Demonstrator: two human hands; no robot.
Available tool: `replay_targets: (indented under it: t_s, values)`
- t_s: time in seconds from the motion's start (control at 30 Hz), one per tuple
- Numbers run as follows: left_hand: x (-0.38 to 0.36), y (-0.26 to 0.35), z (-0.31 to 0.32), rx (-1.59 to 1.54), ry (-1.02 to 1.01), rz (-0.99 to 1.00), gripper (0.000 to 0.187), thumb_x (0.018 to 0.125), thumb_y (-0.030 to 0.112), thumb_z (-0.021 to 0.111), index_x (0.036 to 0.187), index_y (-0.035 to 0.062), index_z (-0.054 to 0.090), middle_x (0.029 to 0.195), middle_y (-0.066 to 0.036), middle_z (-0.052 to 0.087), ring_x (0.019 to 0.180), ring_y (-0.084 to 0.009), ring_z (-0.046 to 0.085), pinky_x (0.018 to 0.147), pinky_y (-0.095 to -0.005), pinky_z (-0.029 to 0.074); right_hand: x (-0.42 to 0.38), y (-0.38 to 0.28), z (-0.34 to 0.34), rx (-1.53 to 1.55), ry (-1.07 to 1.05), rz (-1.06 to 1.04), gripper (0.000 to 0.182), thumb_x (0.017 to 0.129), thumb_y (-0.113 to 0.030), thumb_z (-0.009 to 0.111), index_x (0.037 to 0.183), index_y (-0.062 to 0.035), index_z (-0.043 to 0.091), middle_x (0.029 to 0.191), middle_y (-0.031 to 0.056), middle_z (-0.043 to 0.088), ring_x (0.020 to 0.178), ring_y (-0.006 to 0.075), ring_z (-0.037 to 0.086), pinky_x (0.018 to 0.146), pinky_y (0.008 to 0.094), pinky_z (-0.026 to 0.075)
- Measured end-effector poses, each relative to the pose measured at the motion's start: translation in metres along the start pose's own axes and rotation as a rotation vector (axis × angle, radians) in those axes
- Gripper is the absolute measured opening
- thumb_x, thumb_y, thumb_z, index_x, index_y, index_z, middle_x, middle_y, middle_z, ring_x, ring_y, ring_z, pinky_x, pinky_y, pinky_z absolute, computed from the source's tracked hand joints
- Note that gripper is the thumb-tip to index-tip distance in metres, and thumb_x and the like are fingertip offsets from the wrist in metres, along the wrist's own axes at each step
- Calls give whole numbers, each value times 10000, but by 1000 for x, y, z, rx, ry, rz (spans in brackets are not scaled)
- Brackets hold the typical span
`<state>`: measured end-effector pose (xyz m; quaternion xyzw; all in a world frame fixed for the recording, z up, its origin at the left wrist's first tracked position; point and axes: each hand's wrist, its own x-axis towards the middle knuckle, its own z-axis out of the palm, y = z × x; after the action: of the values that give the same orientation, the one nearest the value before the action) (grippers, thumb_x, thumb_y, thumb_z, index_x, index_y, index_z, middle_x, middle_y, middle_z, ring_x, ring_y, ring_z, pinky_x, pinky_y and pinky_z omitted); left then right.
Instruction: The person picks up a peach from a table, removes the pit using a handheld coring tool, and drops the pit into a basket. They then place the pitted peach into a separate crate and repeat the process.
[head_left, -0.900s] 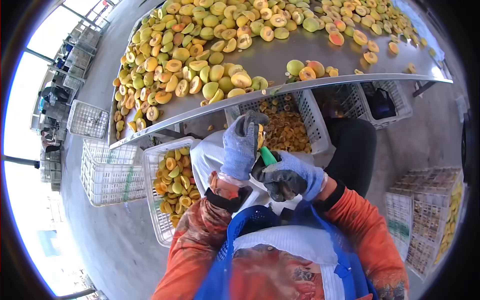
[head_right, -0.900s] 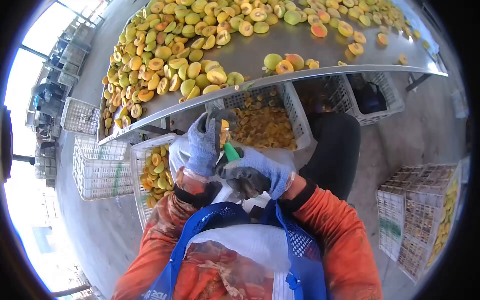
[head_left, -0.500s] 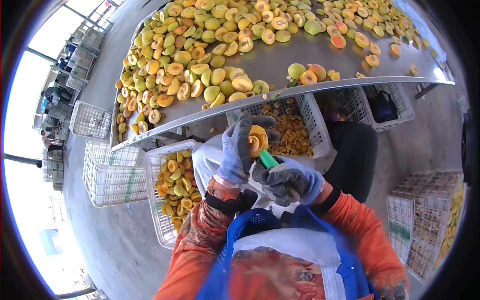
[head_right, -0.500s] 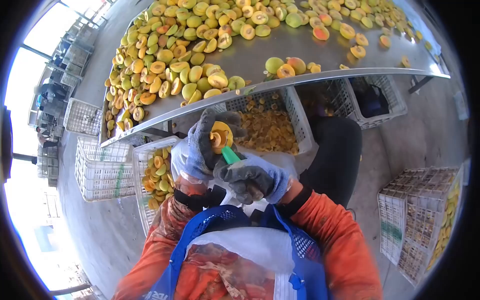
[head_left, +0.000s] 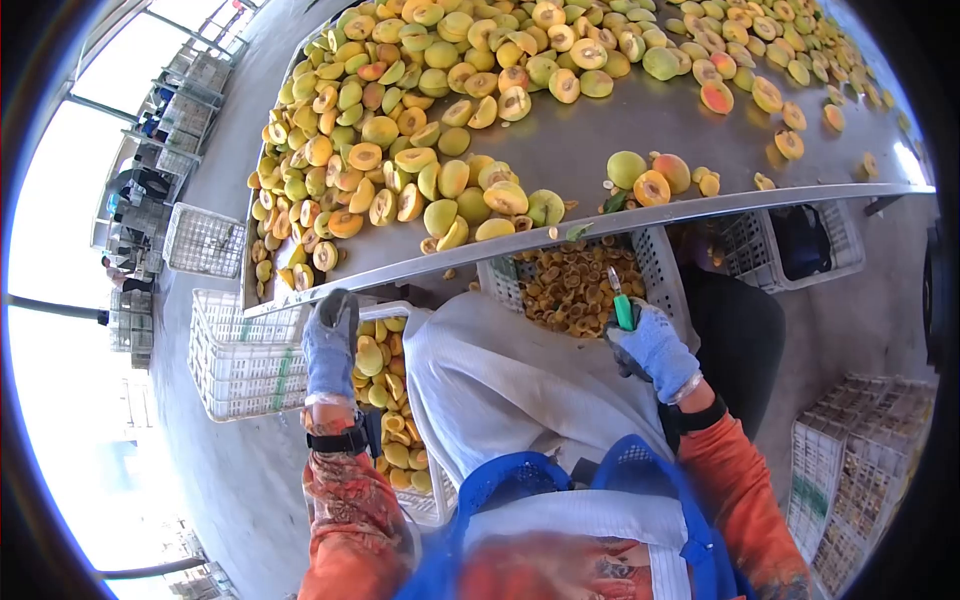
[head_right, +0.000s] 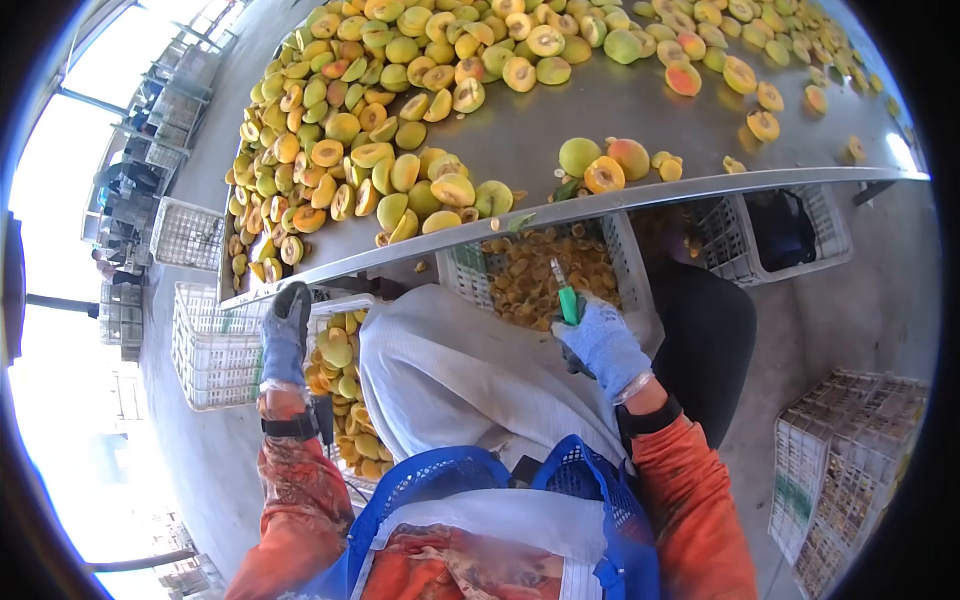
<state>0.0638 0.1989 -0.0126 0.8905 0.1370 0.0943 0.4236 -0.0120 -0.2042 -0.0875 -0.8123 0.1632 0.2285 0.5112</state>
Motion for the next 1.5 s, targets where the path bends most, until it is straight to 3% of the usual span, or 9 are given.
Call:
replay_targets:
  t_s: [0.27,0.4,0.47,0.6,0.73,0.93,1.13,1.4,1.5]
  values:
    - [76,83,151,617,-277,135,621,753,511,651,1103,8,554,966,-194,644,999,-343,582,864,-389,442,4,-11,8,-156,-83,-43,419,743,-354,658,965,-20,537,718,195,619,648,345,618,675,413,492]
    - [83,90,156,361,-370,136,549,722,356,745,1072,-14,540,955,-141,639,852,-233,622,741,-318,494,-4,-25,-1,376,-304,91,358,757,-302,653,938,-17,533,691,185,609,607,349,607,640,412,490]
    - [85,65,144,-330,-332,108,385,802,230,674,1098,15,552,979,-84,622,818,-144,599,660,-258,515,-7,-32,-4,263,-261,22,345,774,-309,633,954,-28,547,688,182,614,649,350,615,652,423,483]
    - [17,108,87,-1013,-678,-240,464,875,306,527,1243,28,475,1135,-161,573,862,-227,625,672,-346,552,-24,-49,11,-214,76,-402,322,789,-314,617,948,-40,557,754,190,623,689,333,625,626,421,480]
    - [-34,102,90,-1056,-814,-241,596,893,496,433,1262,28,459,1120,-175,582,848,-221,631,589,-321,530,-44,-83,32,-310,148,-615,295,789,-294,628,932,-50,543,660,170,602,624,341,617,571,412,493]
    - [-93,117,97,-1069,-447,-84,493,933,402,404,1196,-5,494,1102,-145,582,906,-212,610,750,-327,518,-66,-96,51,-427,274,-624,286,789,-298,625,914,-54,545,651,153,599,624,334,619,561,418,485]
    - [-116,118,92,-356,-143,532,364,955,270,379,1165,2,509,1070,-131,572,928,-207,591,806,-312,491,-90,-102,51,-524,306,-570,254,798,-232,601,935,-39,507,668,155,600,649,329,621,565,416,481]
    - [-151,159,85,-905,-289,154,252,947,234,466,1116,50,496,998,-86,592,844,-139,582,730,-262,494,-117,-100,60,-248,182,-496,275,789,-249,597,962,-63,491,731,190,603,709,338,623,601,423,487]
    - [-120,128,80,-405,-434,543,218,932,181,489,1084,28,521,1001,-103,592,898,-175,597,769,-296,498,-99,-78,39,-527,197,-644,284,790,-272,593,948,-51,510,779,166,605,664,321,617,586,401,489]
